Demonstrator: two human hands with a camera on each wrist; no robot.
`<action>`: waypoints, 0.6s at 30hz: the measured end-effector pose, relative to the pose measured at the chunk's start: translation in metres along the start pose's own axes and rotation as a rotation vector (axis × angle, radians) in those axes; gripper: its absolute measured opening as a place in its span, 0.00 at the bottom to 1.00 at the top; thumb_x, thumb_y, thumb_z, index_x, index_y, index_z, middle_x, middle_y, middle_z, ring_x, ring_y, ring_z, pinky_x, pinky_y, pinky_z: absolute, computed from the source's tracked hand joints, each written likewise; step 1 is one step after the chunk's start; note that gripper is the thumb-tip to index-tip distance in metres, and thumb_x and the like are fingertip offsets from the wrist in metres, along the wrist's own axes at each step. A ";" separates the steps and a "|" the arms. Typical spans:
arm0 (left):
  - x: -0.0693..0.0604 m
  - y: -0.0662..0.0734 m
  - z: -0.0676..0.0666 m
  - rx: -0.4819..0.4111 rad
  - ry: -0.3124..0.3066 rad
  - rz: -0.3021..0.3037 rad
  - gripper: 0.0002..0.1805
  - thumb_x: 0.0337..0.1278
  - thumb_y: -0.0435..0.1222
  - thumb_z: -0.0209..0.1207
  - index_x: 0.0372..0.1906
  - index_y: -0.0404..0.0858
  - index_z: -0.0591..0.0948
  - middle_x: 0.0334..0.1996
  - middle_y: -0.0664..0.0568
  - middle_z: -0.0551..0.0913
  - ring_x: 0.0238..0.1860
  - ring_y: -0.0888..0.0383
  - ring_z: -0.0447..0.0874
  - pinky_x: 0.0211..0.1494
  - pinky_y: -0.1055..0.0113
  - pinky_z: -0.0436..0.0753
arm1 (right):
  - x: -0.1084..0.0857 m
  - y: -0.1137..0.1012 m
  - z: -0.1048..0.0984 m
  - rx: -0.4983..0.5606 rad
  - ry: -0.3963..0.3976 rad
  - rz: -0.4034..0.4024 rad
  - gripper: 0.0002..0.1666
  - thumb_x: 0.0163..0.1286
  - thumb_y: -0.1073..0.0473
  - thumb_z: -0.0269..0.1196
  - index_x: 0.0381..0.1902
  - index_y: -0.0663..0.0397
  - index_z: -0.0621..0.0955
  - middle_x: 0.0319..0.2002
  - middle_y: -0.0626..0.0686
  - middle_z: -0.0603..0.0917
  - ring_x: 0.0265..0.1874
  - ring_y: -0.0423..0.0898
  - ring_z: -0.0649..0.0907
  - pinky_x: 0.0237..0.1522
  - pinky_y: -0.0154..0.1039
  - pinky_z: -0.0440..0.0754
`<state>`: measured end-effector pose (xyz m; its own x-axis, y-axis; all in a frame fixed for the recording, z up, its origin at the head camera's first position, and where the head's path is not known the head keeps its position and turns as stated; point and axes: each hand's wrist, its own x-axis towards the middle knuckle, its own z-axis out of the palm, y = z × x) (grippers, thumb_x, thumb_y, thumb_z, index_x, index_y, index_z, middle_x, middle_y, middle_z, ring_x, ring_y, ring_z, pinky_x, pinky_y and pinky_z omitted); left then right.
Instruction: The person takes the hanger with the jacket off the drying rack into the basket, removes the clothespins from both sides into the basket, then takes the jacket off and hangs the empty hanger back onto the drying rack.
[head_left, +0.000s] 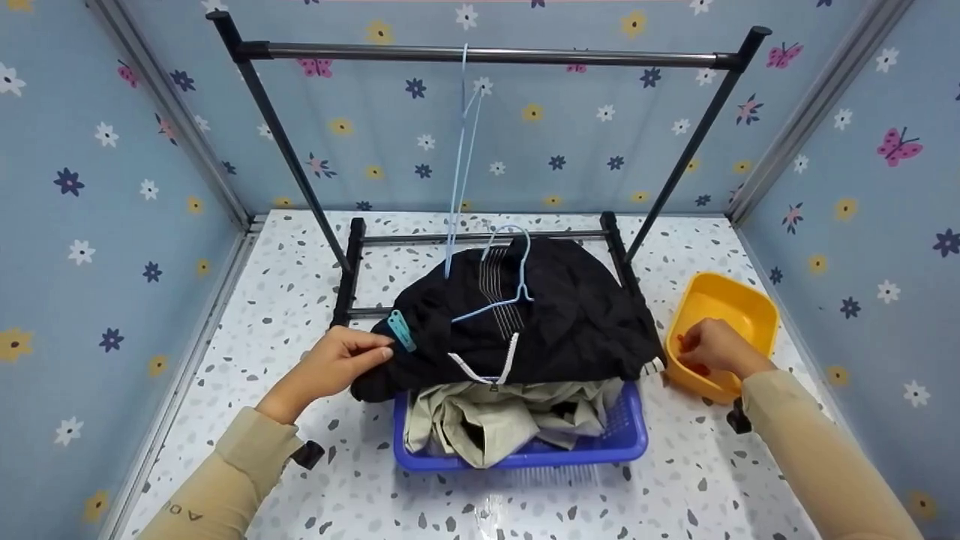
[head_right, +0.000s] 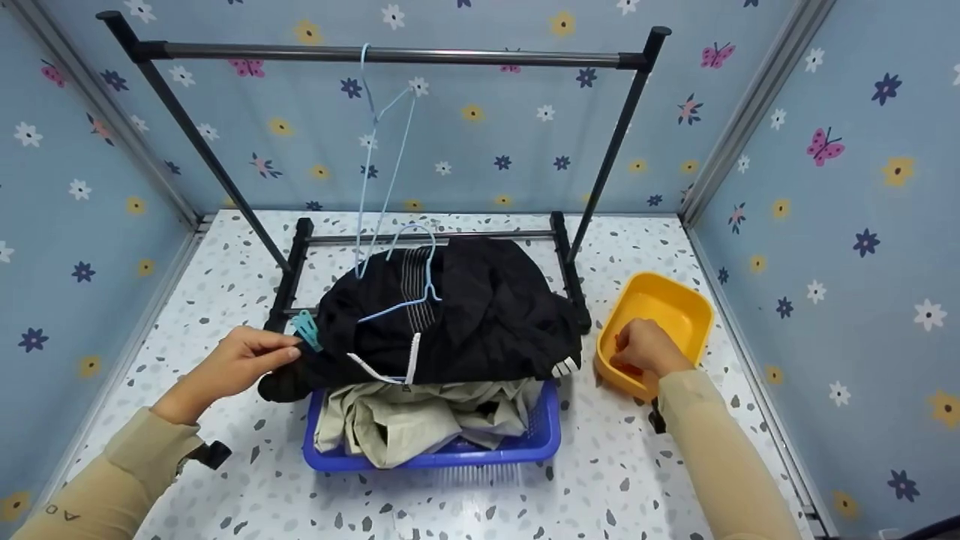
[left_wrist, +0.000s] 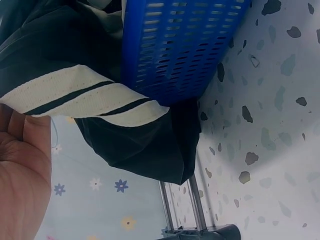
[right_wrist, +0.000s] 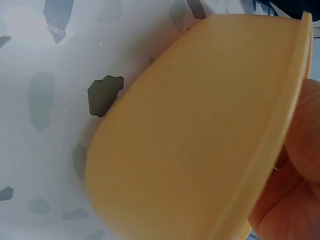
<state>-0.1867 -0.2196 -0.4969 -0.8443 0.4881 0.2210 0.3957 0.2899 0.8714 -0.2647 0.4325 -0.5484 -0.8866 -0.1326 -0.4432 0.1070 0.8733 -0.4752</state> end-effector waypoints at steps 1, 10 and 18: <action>0.000 0.000 0.000 0.000 0.000 0.001 0.08 0.75 0.27 0.63 0.43 0.33 0.92 0.30 0.51 0.88 0.28 0.70 0.77 0.33 0.76 0.76 | 0.000 0.001 0.001 -0.001 0.002 0.006 0.14 0.72 0.60 0.75 0.50 0.64 0.89 0.41 0.59 0.89 0.32 0.49 0.85 0.41 0.38 0.90; 0.001 0.002 0.000 0.016 0.008 0.002 0.08 0.75 0.28 0.63 0.41 0.34 0.92 0.30 0.53 0.87 0.28 0.70 0.77 0.33 0.75 0.75 | -0.001 -0.003 -0.003 -0.059 0.030 -0.040 0.18 0.71 0.59 0.76 0.52 0.67 0.88 0.42 0.60 0.91 0.35 0.50 0.86 0.46 0.43 0.91; 0.001 0.001 -0.001 0.022 0.009 -0.003 0.08 0.75 0.27 0.63 0.42 0.35 0.92 0.31 0.51 0.89 0.29 0.70 0.78 0.34 0.75 0.77 | -0.009 -0.024 -0.028 -0.055 0.125 -0.105 0.28 0.70 0.54 0.77 0.58 0.71 0.86 0.48 0.66 0.89 0.41 0.54 0.84 0.49 0.47 0.89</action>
<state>-0.1878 -0.2195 -0.4957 -0.8487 0.4797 0.2228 0.4012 0.3095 0.8621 -0.2715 0.4257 -0.5116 -0.9410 -0.1685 -0.2936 -0.0113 0.8824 -0.4704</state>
